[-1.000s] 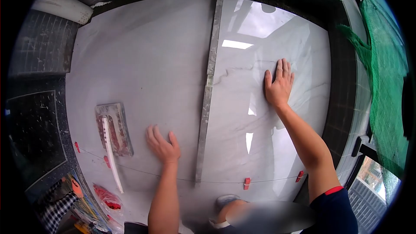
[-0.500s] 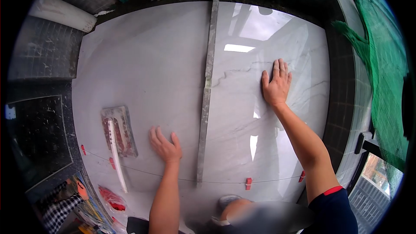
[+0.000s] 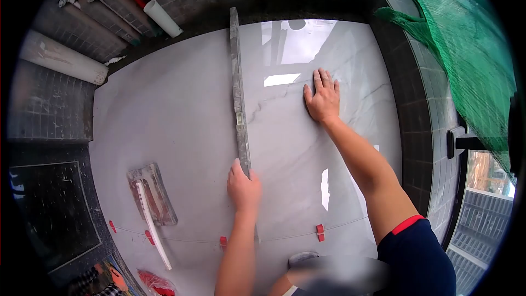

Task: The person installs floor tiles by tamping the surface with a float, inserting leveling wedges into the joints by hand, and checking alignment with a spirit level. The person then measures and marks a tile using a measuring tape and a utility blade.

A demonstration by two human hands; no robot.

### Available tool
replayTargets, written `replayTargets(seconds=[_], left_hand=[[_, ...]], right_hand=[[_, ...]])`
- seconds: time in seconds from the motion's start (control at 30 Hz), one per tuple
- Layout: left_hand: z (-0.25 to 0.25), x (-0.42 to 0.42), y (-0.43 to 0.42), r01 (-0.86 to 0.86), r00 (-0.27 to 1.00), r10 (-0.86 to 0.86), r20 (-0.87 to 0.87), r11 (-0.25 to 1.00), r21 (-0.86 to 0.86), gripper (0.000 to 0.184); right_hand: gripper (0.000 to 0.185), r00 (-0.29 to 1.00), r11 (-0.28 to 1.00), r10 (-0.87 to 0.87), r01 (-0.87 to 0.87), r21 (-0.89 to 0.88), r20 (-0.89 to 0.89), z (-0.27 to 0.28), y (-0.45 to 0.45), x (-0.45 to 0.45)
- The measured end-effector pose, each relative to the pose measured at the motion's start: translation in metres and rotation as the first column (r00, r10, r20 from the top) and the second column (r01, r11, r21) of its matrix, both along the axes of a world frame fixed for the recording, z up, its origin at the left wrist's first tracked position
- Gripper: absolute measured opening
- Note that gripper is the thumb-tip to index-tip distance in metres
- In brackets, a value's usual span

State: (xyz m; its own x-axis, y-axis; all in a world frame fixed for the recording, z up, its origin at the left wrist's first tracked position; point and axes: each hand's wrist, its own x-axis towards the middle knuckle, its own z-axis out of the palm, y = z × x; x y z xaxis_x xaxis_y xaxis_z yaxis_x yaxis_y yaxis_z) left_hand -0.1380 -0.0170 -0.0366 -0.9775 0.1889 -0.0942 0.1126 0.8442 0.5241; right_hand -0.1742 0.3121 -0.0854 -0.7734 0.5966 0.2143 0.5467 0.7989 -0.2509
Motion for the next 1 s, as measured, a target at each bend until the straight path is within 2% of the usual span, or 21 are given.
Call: replayTargets(seconds=[0.1, 0.17, 0.23, 0.27, 0.3, 0.37, 0.4, 0.47, 0.5, 0.53, 0.57, 0.6, 0.63, 0.67, 0.73, 0.77, 0.83, 0.87, 0.93, 1.0], left_hand=[[0.008, -0.009, -0.013, -0.078, 0.997, 0.079, 0.001, 0.990, 0.120, 0.040], [0.032, -0.016, -0.042, -0.058, 0.997, 0.050, 0.056, 0.987, 0.149, 0.039], [0.053, -0.014, -0.074, -0.020, 0.981, -0.031, 0.193, 0.966, 0.257, 0.032], [0.077, -0.011, -0.081, -0.174, 0.914, 0.026, 0.404, 0.926, 0.334, 0.030], [0.082, -0.007, -0.092, -0.179, 0.920, 0.033, 0.390, 0.922, 0.343, 0.030], [0.090, 0.011, -0.125, -0.354, 0.811, -0.074, 0.580, 0.728, 0.588, 0.028], [0.097, 0.022, -0.137, -0.368, 0.781, -0.097, 0.617, 0.726, 0.581, 0.030], [0.098, 0.053, -0.164, -0.392, 0.767, -0.124, 0.629, 0.686, 0.613, 0.033], [0.100, 0.068, -0.176, -0.413, 0.753, -0.163, 0.638, 0.638, 0.650, 0.036], [0.102, 0.084, -0.187, -0.406, 0.759, -0.162, 0.630, 0.639, 0.654, 0.036], [0.104, 0.100, -0.198, -0.480, 0.709, -0.201, 0.676, 0.564, 0.672, 0.039], [0.107, 0.111, -0.206, -0.553, 0.655, -0.244, 0.715, 0.490, 0.674, 0.042], [0.111, 0.118, -0.212, -0.550, 0.660, -0.237, 0.713, 0.495, 0.673, 0.042], [0.116, 0.128, -0.220, -0.580, 0.625, -0.280, 0.729, 0.457, 0.674, 0.044], [0.125, 0.145, -0.238, -0.610, 0.599, -0.312, 0.737, 0.418, 0.673, 0.046], [0.128, 0.151, -0.249, -0.567, 0.580, -0.330, 0.744, 0.493, 0.660, 0.047], [0.131, 0.160, -0.265, -0.462, 0.532, -0.369, 0.762, 0.628, 0.627, 0.051], [0.136, 0.164, -0.268, -0.458, 0.534, -0.373, 0.759, 0.627, 0.630, 0.051], [0.152, 0.172, -0.270, -0.416, 0.489, -0.366, 0.792, 0.700, 0.580, 0.050], [0.165, 0.179, -0.265, -0.393, 0.473, -0.374, 0.798, 0.721, 0.571, 0.046]], right_hand=[[0.063, 1.000, 1.000, -0.018, 0.018, -0.006, -0.016, -0.001, -0.001, 0.002], [0.061, 0.999, 1.000, -0.025, 0.025, 0.003, -0.037, 0.000, -0.006, 0.002], [0.062, 0.997, 0.997, -0.075, 0.075, 0.029, 0.009, 0.003, -0.010, 0.003], [0.061, 0.996, 0.996, -0.087, 0.087, 0.030, -0.007, -0.001, -0.012, 0.003], [0.061, 0.997, 0.996, -0.076, 0.077, 0.036, -0.023, -0.005, -0.012, 0.003], [0.060, 0.994, 0.994, -0.107, 0.107, 0.002, -0.023, -0.008, -0.021, 0.007], [0.060, 0.994, 0.995, -0.103, 0.103, -0.003, -0.028, -0.011, -0.033, 0.014], [0.058, 0.973, 0.992, -0.031, 0.001, -0.129, -0.227, -0.013, -0.079, 0.028], [0.060, 0.950, 0.933, -0.047, -0.070, -0.354, -0.310, 0.001, -0.118, 0.042], [0.065, 0.923, 0.765, -0.098, -0.171, -0.621, -0.373, 0.012, -0.163, 0.058], [0.070, 0.927, 0.593, -0.091, -0.244, -0.768, -0.365, 0.016, -0.210, 0.077], [0.074, 0.945, 0.355, -0.082, -0.271, -0.895, -0.318, 0.045, -0.255, 0.102], [0.078, 0.947, 0.095, -0.074, -0.304, -0.948, -0.312, 0.061, -0.296, 0.125], [0.082, 0.924, -0.220, -0.168, -0.376, -0.900, -0.345, 0.063, -0.342, 0.144], [0.066, 0.892, -0.240, -0.107, -0.452, -0.859, -0.439, 0.128, -0.379, 0.165], [0.066, 0.890, -0.243, -0.103, -0.455, -0.857, -0.443, 0.132, -0.388, 0.160], [0.052, 0.930, -0.339, -0.268, -0.335, -0.879, -0.251, 0.135, -0.391, 0.142], [0.047, 0.908, -0.240, -0.314, -0.359, -0.902, -0.278, 0.131, -0.381, 0.126], [0.049, 0.895, -0.113, -0.320, -0.361, -0.926, -0.310, 0.129, -0.344, 0.094], [0.052, 0.887, 0.055, -0.288, -0.361, -0.931, -0.361, 0.099, -0.296, 0.047]])
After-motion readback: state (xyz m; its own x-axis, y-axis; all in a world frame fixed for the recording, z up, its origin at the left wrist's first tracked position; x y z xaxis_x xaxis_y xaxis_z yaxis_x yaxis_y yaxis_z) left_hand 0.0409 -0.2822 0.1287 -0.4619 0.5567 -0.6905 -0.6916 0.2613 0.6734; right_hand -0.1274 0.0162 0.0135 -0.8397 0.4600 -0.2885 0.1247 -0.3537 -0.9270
